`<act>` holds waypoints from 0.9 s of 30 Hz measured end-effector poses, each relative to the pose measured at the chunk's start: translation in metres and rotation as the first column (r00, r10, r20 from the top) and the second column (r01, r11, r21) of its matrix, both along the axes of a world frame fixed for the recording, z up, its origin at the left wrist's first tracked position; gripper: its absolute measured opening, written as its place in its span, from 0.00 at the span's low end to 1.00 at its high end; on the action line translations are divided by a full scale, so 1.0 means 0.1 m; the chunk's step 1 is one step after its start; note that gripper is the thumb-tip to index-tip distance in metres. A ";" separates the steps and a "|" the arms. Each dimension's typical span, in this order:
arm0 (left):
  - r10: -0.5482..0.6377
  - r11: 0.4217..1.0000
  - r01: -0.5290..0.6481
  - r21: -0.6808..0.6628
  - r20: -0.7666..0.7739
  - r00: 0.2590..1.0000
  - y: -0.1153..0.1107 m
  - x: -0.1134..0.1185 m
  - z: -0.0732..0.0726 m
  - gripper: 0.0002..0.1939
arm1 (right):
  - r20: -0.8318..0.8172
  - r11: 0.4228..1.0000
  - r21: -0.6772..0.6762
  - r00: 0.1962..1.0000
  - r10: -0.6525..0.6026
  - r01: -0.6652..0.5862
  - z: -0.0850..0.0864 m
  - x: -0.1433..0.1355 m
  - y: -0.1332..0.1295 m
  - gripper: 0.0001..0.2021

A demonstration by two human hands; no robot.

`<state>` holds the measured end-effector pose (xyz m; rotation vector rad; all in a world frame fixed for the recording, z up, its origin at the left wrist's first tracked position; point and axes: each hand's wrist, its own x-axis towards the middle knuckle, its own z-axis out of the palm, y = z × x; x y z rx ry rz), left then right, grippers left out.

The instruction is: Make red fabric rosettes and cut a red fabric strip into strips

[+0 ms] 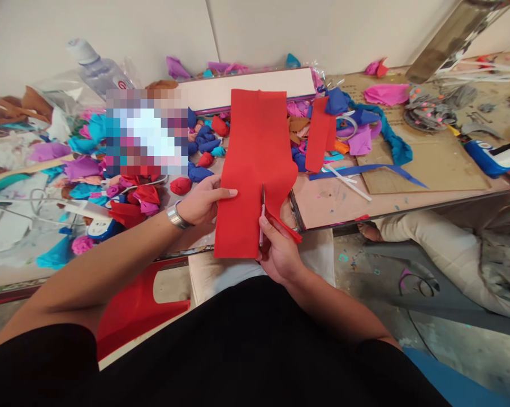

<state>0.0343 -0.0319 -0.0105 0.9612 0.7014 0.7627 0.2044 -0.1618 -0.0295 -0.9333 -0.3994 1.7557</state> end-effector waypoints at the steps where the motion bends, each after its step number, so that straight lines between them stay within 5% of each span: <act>1: 0.002 1.000 -0.002 0.000 0.001 1.000 0.00 0.00 0.00 0.25 | 0.002 0.999 0.008 0.999 -0.041 0.041 0.00 0.00 0.00 0.20; 4: -0.005 1.000 0.005 0.007 -0.002 1.000 0.00 0.00 -0.01 0.24 | -0.013 0.993 0.017 0.993 -0.120 0.120 0.02 0.01 0.01 0.20; 27: -0.018 1.000 0.018 0.021 -0.026 1.000 0.00 0.00 -0.01 0.23 | -0.031 0.996 0.036 0.997 -0.075 0.076 0.06 0.06 0.05 0.23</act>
